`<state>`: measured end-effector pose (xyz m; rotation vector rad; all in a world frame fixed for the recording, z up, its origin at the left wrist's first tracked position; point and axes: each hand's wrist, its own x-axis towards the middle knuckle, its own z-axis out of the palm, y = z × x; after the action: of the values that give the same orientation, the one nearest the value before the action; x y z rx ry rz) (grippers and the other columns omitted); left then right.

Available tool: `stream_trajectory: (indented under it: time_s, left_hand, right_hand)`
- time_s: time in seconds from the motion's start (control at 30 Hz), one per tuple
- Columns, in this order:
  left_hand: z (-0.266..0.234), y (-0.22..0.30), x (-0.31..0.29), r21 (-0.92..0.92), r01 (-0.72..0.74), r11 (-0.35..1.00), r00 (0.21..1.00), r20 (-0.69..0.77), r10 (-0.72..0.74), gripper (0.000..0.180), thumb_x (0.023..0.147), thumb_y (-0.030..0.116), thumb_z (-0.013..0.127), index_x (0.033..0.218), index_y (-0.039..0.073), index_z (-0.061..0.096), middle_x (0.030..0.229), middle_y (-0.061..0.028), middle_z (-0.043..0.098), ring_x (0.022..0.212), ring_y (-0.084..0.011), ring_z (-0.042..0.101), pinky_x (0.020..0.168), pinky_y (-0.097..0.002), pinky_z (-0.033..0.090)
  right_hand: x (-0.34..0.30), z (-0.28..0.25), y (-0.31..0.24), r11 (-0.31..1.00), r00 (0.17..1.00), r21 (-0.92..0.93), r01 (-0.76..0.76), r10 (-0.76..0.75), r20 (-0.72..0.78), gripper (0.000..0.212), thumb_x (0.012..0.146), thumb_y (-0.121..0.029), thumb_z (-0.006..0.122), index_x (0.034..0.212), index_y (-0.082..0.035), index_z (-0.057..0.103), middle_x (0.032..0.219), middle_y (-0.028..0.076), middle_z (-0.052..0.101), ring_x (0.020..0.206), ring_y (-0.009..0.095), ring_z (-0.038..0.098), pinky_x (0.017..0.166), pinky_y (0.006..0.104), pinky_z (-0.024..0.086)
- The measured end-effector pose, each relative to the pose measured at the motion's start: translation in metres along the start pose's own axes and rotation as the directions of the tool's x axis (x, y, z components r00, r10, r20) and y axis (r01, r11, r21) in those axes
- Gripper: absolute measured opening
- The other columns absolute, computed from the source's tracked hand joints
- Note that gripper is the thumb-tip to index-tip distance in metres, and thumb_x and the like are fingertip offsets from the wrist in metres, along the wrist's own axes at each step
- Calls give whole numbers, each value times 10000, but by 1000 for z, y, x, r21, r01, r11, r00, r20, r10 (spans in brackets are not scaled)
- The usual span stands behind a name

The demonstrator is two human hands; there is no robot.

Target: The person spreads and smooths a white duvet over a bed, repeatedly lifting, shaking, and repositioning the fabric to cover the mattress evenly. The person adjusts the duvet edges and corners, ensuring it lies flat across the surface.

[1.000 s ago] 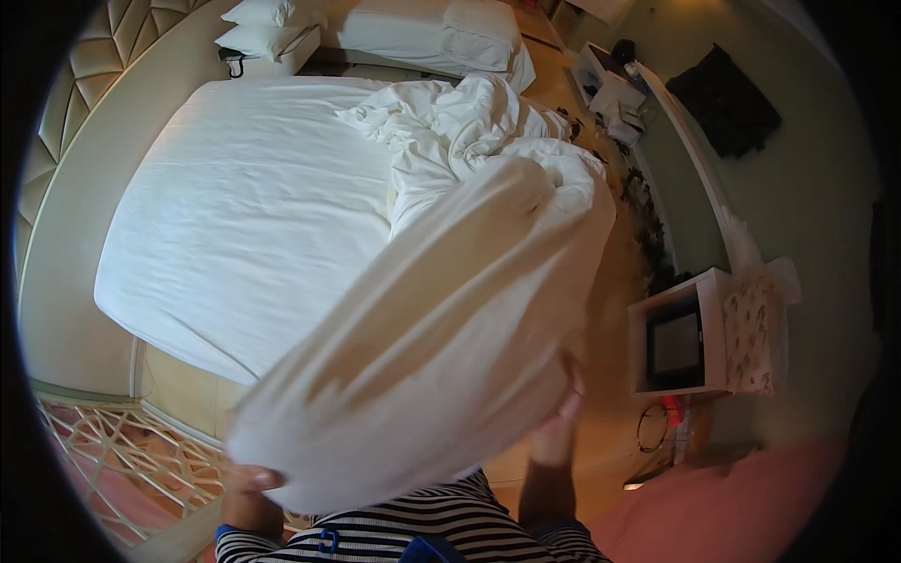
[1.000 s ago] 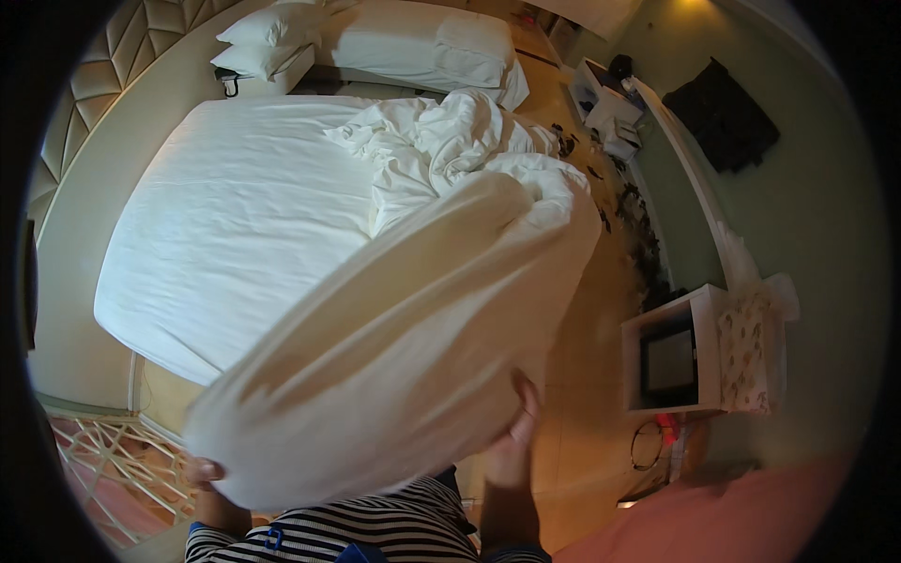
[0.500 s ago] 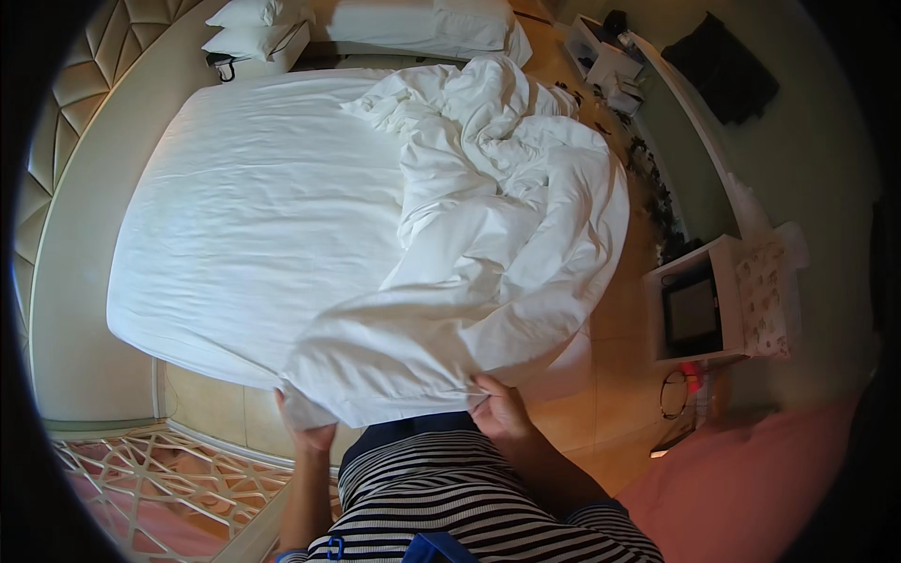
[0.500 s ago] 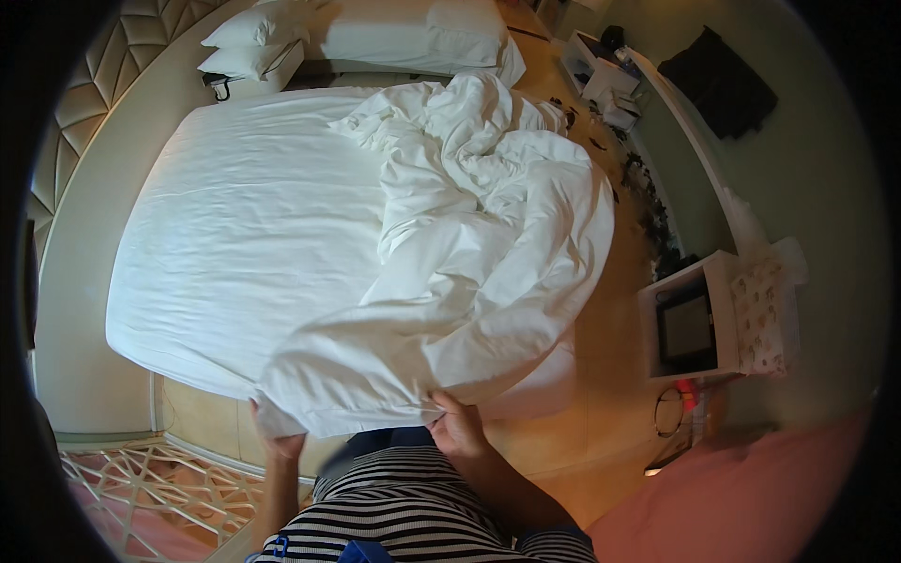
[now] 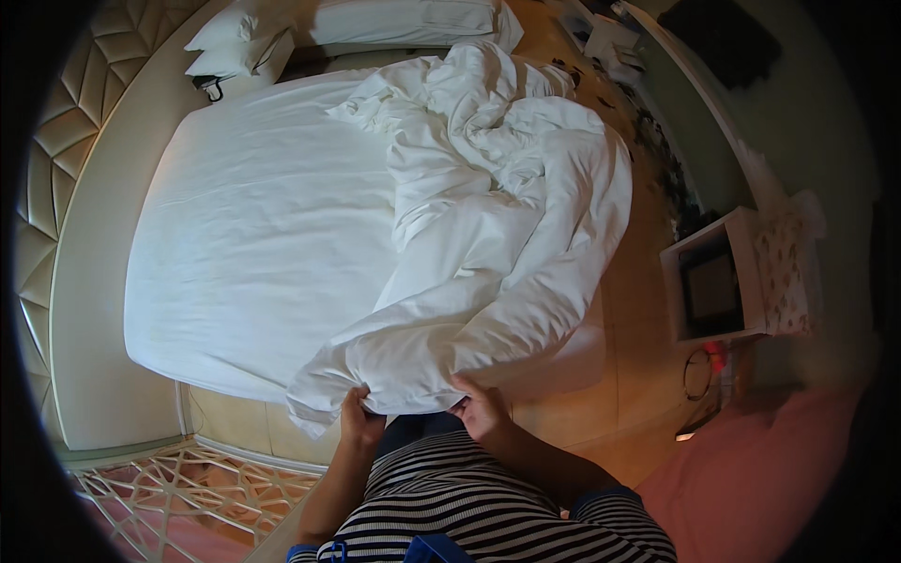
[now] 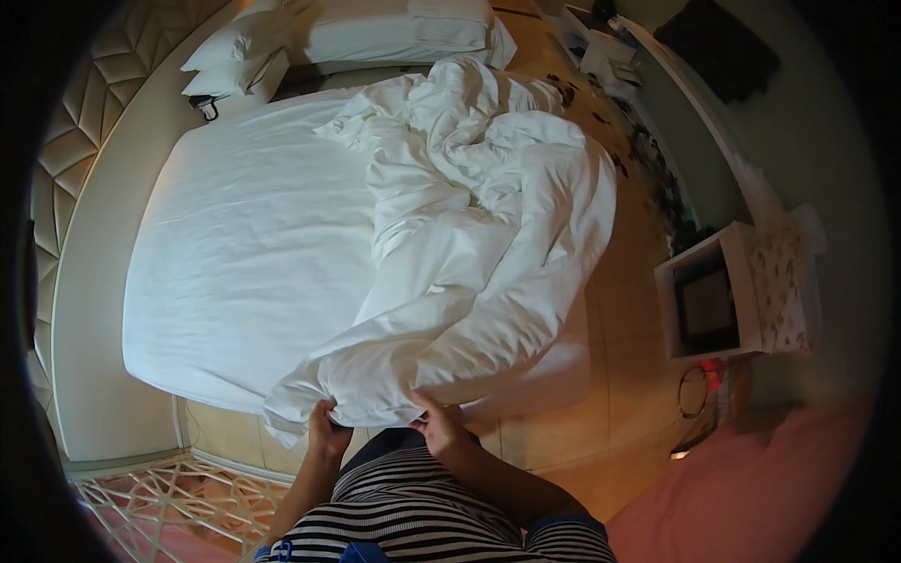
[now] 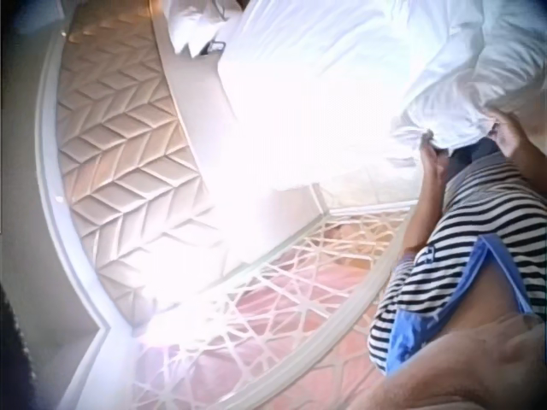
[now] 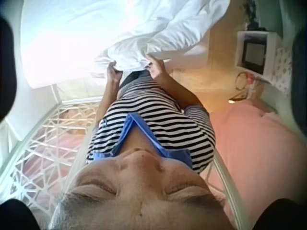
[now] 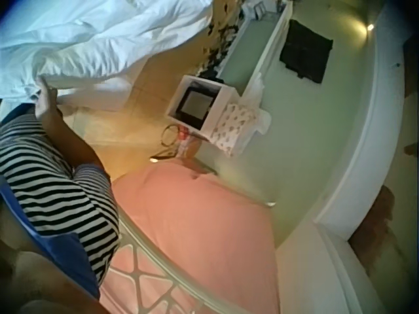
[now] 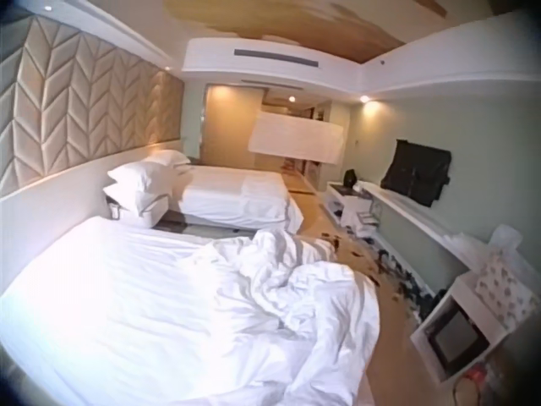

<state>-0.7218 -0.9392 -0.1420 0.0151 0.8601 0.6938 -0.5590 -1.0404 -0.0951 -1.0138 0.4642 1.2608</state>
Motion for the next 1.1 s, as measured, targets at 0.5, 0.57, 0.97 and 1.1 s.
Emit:
stream_trajectory:
  time_s: [0.5,0.57,0.97,1.1]
  left_hand:
    - [43,55,-129,222,-511,830,852,261,454,457,692,264,429,1075,16,436,1075,-126,486,1009,-270,456,888,-436,349]
    - [51,63,-130,246,-527,814,824,381,418,497,703,301,421,1114,22,409,1113,-124,463,1039,-273,434,898,-436,339]
    - [42,151,-34,291,-496,818,867,111,486,429,760,283,391,1106,32,433,1073,-127,498,969,-262,492,838,-392,403]
    - [53,240,-55,111,-578,808,553,782,288,591,776,459,392,1211,63,333,1233,-130,348,1087,-290,378,864,-484,338]
  right_hand:
    - [71,-73,-131,813,936,580,48,-240,258,421,820,-366,426,1119,-71,449,1063,103,515,1002,261,471,863,421,381]
    - [84,-71,-137,759,928,644,-89,-171,331,403,818,-336,444,1104,-52,458,1036,105,536,976,259,490,852,416,396]
    - [11,-30,-143,764,821,557,326,-521,234,284,801,-172,444,1017,1,507,1036,121,535,966,262,494,855,411,384]
    - [-90,1,-99,395,394,141,908,-918,41,349,751,-203,463,1028,8,489,1014,151,525,926,262,507,815,405,409]
